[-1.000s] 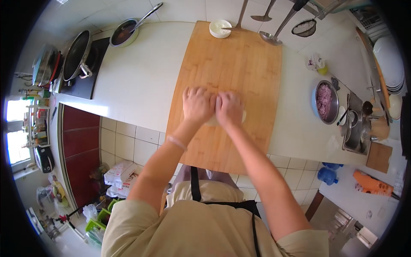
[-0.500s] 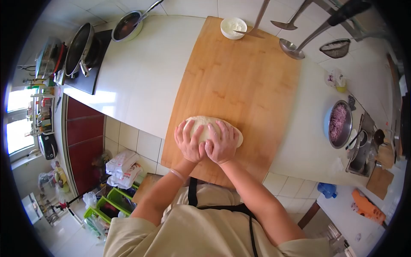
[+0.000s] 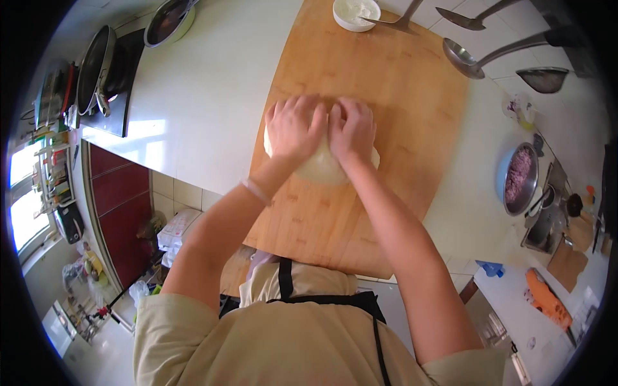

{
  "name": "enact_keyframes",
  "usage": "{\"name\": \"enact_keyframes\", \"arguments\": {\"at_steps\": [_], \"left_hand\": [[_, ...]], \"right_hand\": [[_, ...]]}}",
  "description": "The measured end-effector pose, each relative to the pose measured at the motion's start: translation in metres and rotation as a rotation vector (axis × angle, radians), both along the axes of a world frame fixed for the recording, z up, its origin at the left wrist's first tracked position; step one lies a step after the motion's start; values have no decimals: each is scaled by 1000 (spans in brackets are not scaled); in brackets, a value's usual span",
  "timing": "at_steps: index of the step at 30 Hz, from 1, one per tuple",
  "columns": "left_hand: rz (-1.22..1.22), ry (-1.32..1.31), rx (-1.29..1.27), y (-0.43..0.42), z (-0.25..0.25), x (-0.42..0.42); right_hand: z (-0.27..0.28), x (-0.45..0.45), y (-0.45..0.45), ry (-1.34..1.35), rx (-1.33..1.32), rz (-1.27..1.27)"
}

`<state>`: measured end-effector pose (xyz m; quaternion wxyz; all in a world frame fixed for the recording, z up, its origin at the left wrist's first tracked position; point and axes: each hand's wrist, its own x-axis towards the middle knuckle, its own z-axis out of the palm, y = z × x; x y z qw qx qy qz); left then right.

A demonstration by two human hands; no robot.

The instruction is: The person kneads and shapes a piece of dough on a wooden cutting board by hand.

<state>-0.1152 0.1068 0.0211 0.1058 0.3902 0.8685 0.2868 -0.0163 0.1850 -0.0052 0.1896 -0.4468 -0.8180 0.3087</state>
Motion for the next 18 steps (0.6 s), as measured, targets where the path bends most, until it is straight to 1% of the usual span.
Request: {"name": "enact_keyframes", "arguments": {"at_steps": [1, 2, 3, 4, 5, 6, 7, 8, 9, 10, 11, 13, 14, 16, 17, 18], "left_hand": [[35, -67, -27, 15, 2, -8], [28, -70, -3, 25, 9, -14], [78, -230, -25, 34, 15, -19], [133, -389, -44, 40, 23, -26], [136, -391, -13, 43, 15, -32], [183, -558, 178, 45, -8, -40], [237, -722, 363, 39, -17, -47], [254, -717, 390, 28, -10, -52], [318, -972, 646, 13, -1, -53], [365, -1220, 910, -1, 7, -54], [431, -1266, 970, -21, 1, -56], [656, -1257, 1008, -64, -7, -47], [707, -1242, 990, -85, -13, -38], [767, -1229, 935, -120, -16, -18], [781, -1233, 898, -133, -13, -7], [762, -1233, 912, -143, -12, 3]], "right_hand": [[-3, -7, 12, 28, -64, -84], [-4, -14, 21, 27, -40, -90], [-9, -17, 30, 94, -67, -107], [-4, -20, 35, 164, -93, -113], [3, -19, 36, 270, -86, -93], [17, -20, 33, 277, -59, -72], [34, -15, 19, 207, -103, 88], [48, -8, 2, 132, -145, 247], [61, 6, -31, -52, 174, 382], [66, 11, -45, -144, 340, 454], [71, 16, -59, -224, 516, 515], [63, 22, -62, -359, 551, 565], [60, 20, -58, -353, 561, 572], [62, 3, -37, -381, 313, 534], [70, -1, -29, -364, 259, 511], [79, 1, -21, -357, 277, 503]]}}
